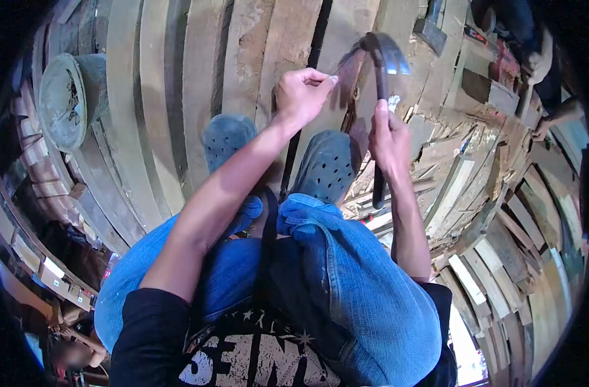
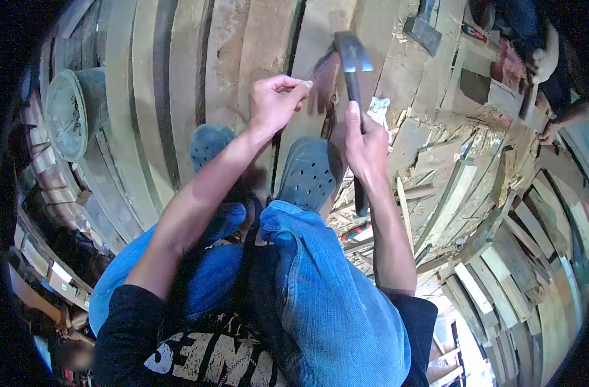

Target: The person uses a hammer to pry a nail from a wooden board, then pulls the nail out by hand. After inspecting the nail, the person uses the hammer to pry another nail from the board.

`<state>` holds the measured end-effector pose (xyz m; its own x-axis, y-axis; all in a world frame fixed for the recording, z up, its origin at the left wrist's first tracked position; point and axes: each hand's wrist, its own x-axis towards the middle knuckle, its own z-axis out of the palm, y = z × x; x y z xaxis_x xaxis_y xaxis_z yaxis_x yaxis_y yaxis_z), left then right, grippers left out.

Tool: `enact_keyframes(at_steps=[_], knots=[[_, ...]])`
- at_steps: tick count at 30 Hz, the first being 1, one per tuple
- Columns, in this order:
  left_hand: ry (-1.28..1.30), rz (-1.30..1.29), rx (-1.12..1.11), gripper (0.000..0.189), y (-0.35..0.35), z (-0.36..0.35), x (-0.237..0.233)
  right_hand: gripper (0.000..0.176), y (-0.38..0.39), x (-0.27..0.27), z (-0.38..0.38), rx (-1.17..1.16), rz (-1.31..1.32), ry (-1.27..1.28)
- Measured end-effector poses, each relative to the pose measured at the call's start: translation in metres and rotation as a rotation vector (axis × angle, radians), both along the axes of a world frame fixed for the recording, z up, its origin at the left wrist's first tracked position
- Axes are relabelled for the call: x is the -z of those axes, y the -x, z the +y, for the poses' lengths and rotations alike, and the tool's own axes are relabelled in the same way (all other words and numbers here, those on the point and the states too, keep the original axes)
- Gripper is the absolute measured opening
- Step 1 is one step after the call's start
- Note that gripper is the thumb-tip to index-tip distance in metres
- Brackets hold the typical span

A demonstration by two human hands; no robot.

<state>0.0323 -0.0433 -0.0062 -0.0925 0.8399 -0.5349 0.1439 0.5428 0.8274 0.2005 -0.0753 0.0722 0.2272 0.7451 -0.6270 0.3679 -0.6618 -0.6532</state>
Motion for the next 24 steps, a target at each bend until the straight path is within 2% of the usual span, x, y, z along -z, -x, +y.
enact_keyframes(at_steps=[3, 7, 9, 11, 13, 15, 21, 24], knots=[[0.047, -0.031, -0.007, 0.015, 0.000, 0.001, -0.003, 0.054, -0.001, 0.006, -0.006, 0.053, 0.041, -0.013], [-0.064, -0.006, -0.013, 0.015, -0.002, 0.002, 0.003, 0.052, -0.004, 0.013, -0.002, -0.069, -0.122, -0.065], [-0.023, 0.014, -0.012, 0.015, -0.001, -0.001, 0.003, 0.052, -0.003, 0.009, -0.004, 0.105, 0.053, 0.032], [-0.004, -0.020, -0.016, 0.015, 0.000, -0.001, 0.004, 0.052, -0.002, 0.008, -0.010, 0.137, 0.083, 0.013], [0.013, -0.033, -0.026, 0.015, -0.002, -0.001, 0.005, 0.052, 0.001, 0.003, -0.014, 0.120, 0.114, -0.021], [0.002, -0.033, -0.013, 0.015, -0.002, -0.001, 0.003, 0.053, 0.003, 0.007, -0.009, -0.026, -0.061, 0.004], [0.013, -0.062, -0.015, 0.015, 0.001, -0.001, -0.001, 0.053, 0.000, 0.012, -0.012, 0.048, 0.067, -0.021], [-0.017, -0.018, -0.009, 0.015, -0.002, 0.001, 0.001, 0.055, -0.007, 0.017, -0.010, -0.074, -0.124, 0.039]])
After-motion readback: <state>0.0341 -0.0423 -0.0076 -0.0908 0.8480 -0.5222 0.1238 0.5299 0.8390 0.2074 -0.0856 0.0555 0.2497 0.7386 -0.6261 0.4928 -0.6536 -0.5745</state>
